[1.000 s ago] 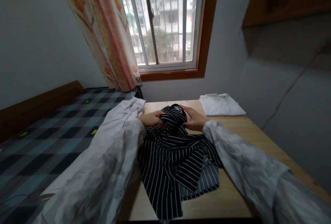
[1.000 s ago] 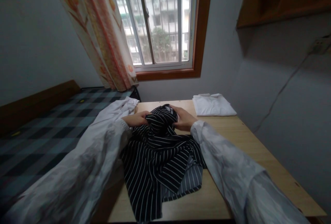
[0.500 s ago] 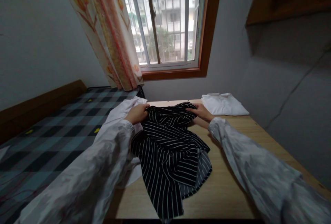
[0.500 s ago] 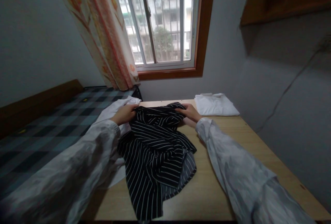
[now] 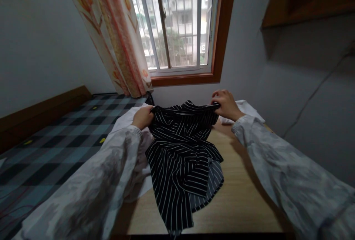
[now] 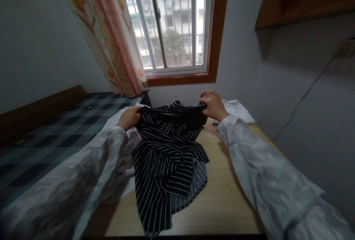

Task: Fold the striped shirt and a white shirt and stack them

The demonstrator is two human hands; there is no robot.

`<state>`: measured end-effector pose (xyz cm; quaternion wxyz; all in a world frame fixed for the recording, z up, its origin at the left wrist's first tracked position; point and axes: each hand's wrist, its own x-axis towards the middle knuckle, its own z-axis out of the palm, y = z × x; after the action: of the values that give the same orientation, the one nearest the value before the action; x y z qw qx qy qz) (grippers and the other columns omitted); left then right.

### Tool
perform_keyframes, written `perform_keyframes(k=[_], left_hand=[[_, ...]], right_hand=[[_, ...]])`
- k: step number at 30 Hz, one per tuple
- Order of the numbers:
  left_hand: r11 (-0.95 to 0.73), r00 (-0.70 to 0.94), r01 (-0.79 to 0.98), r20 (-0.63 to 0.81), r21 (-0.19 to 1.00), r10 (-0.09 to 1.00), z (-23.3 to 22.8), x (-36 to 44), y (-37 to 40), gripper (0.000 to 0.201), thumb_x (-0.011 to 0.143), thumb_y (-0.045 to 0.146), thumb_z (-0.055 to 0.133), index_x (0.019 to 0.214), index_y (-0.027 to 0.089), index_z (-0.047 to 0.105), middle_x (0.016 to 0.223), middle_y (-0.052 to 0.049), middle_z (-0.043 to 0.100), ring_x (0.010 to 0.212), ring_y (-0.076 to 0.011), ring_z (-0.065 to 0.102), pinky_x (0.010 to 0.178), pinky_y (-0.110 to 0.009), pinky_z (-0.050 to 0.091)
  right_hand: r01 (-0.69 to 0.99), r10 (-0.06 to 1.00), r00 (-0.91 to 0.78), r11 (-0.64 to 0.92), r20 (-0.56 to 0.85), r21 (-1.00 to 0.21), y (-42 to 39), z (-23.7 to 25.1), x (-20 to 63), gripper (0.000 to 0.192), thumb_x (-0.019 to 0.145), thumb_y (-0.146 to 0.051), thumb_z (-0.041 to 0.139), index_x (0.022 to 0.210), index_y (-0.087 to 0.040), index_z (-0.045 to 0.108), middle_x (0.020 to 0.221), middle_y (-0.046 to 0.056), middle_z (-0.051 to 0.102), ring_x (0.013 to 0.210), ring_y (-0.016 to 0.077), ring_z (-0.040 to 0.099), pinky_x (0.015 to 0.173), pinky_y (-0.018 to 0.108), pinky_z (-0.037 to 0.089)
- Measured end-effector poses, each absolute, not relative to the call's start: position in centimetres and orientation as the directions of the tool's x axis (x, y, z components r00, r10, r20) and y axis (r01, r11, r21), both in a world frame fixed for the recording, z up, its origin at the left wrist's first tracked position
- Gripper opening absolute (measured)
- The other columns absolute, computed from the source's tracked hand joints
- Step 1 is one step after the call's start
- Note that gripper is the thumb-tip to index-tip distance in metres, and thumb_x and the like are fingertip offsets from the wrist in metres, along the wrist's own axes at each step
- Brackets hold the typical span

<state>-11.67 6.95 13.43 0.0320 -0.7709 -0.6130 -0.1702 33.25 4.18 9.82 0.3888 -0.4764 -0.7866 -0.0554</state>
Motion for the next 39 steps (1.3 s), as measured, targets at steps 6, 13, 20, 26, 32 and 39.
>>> perform_keyframes(k=[6, 13, 20, 26, 32, 39], left_hand=[[-0.298, 0.200, 0.888, 0.291, 0.350, 0.936, 11.7, -12.3, 8.2, 0.031, 0.080, 0.014, 0.049, 0.099, 0.018, 0.072, 0.107, -0.012, 0.078, 0.100, -0.0275, 0.070, 0.092, -0.036, 0.054], [-0.260, 0.187, 0.903, 0.233, 0.341, 0.954, 11.4, -12.4, 8.4, 0.021, 0.087, 0.020, 0.051, 0.100, 0.019, 0.067, 0.101, -0.011, 0.076, 0.094, -0.0265, 0.068, 0.086, -0.036, 0.054], [-0.188, 0.120, 0.942, 0.244, 0.279, 0.962, 11.1, -14.5, 9.0, 0.033, 0.088, 0.022, 0.053, 0.115, 0.020, 0.072, 0.118, -0.011, 0.080, 0.113, -0.0285, 0.072, 0.098, -0.033, 0.055], [-0.245, 0.185, 0.920, 0.214, 0.305, 0.959, 10.7, -15.0, 8.6, 0.040, 0.085, 0.021, 0.054, 0.119, 0.016, 0.074, 0.121, -0.012, 0.080, 0.115, -0.0287, 0.073, 0.106, -0.036, 0.055], [-0.235, 0.146, 0.902, 0.258, 0.361, 0.955, 10.8, -15.3, 8.9, 0.046, 0.082, 0.015, 0.055, 0.125, 0.014, 0.071, 0.128, -0.014, 0.078, 0.117, -0.0278, 0.072, 0.107, -0.034, 0.054], [-0.258, 0.072, 0.870, 0.409, 0.420, 0.910, 11.7, -15.2, 10.6, 0.038, 0.087, 0.012, 0.052, 0.121, 0.014, 0.069, 0.122, -0.014, 0.078, 0.112, -0.0299, 0.071, 0.104, -0.041, 0.056]], right_hand=[[0.231, 0.873, 0.126, 0.436, 0.471, -0.870, 5.7, 6.7, 32.9, 0.039, 0.082, -0.059, 0.072, 0.098, -0.024, 0.069, 0.092, 0.004, 0.073, 0.095, 0.0271, 0.066, 0.089, 0.041, 0.055], [0.039, 0.943, 0.146, 0.296, 0.299, -0.954, 5.2, 4.7, 30.7, 0.062, 0.083, -0.082, 0.071, 0.107, -0.025, 0.068, 0.099, 0.006, 0.078, 0.091, 0.0266, 0.072, 0.083, 0.040, 0.060], [0.732, 0.921, -0.348, 0.383, 0.173, -0.564, 4.5, 2.5, 33.5, 0.054, 0.057, -0.066, 0.100, 0.082, -0.022, 0.081, 0.074, 0.004, 0.071, 0.071, 0.0238, 0.065, 0.073, 0.036, 0.054], [0.621, 0.928, -0.299, 0.366, 0.222, -0.693, 5.1, 0.9, 34.7, 0.034, 0.078, -0.057, 0.078, 0.078, -0.023, 0.073, 0.084, 0.005, 0.073, 0.082, 0.0245, 0.065, 0.079, 0.036, 0.053], [0.258, 0.932, 0.241, 0.208, 0.271, -0.943, 7.0, 3.2, 35.1, 0.031, 0.086, -0.056, 0.064, 0.084, -0.025, 0.062, 0.080, 0.002, 0.068, 0.080, 0.0227, 0.061, 0.074, 0.035, 0.054], [-0.033, 0.889, 0.367, 0.308, 0.276, -0.951, 9.7, 10.5, 37.8, 0.039, 0.075, -0.051, 0.089, 0.088, -0.023, 0.065, 0.082, 0.002, 0.069, 0.075, 0.0195, 0.065, 0.070, 0.032, 0.057]])
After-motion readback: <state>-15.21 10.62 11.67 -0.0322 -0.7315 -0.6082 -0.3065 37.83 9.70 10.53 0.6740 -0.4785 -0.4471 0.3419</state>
